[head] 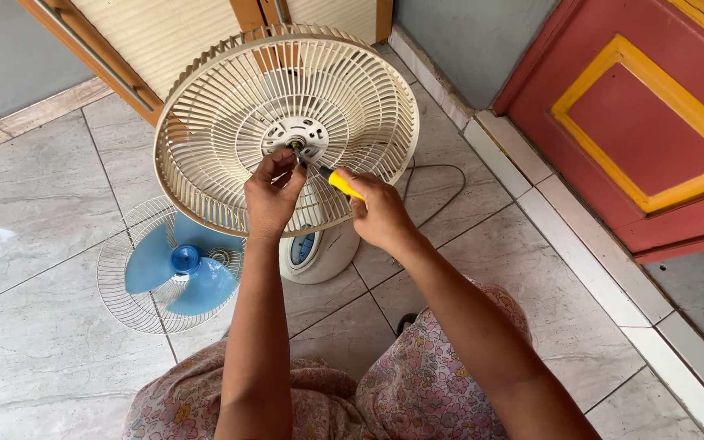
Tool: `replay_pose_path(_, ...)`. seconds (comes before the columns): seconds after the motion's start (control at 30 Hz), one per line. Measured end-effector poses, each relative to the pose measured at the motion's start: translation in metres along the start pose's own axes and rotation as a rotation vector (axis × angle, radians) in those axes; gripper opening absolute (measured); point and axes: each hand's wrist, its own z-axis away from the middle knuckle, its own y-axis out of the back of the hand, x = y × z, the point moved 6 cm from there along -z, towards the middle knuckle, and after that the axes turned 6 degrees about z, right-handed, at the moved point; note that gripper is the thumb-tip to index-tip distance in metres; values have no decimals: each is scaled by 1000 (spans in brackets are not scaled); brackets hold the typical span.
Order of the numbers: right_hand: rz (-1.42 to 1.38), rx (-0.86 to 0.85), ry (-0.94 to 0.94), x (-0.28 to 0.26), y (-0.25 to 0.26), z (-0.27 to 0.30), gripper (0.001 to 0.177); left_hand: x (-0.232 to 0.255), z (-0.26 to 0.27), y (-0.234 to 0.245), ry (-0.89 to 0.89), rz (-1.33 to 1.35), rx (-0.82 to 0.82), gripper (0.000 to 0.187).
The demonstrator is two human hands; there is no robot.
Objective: The person removes the front grill of a standing fan, detaches the fan blade from the motor shaft, and then uses a screwdriver to loosen the central nut on the rear grill. The fan blade and front grill are placed on the floor.
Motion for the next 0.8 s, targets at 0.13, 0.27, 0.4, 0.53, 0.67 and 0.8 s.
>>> replay_pose_path(0.13,-2,7,-57,-3,4,7,57,-2,1,-1,-35,33,-13,41)
replay_pose_path(0.27,-32,32,-44,-11,3,7,56,-5,0,-2,-20,0,-25,43)
replay_pose_path(0.4,-43,87,6,-17,1,3,53,-8,-2,-2,22,10,-31,44)
replay_pose_path(0.53,-57,40,-93,-18,0,4,52,-7,-2,-2,32,15,-29,43)
replay_pose_path(0.67,-69,11,-152,-19,1,7,52,-4,0,-3,20,32,-29,43)
replay_pose_path(0.8,-74,24,-149,-17,3,6,52,-3,-1,-2,30,11,-31,43)
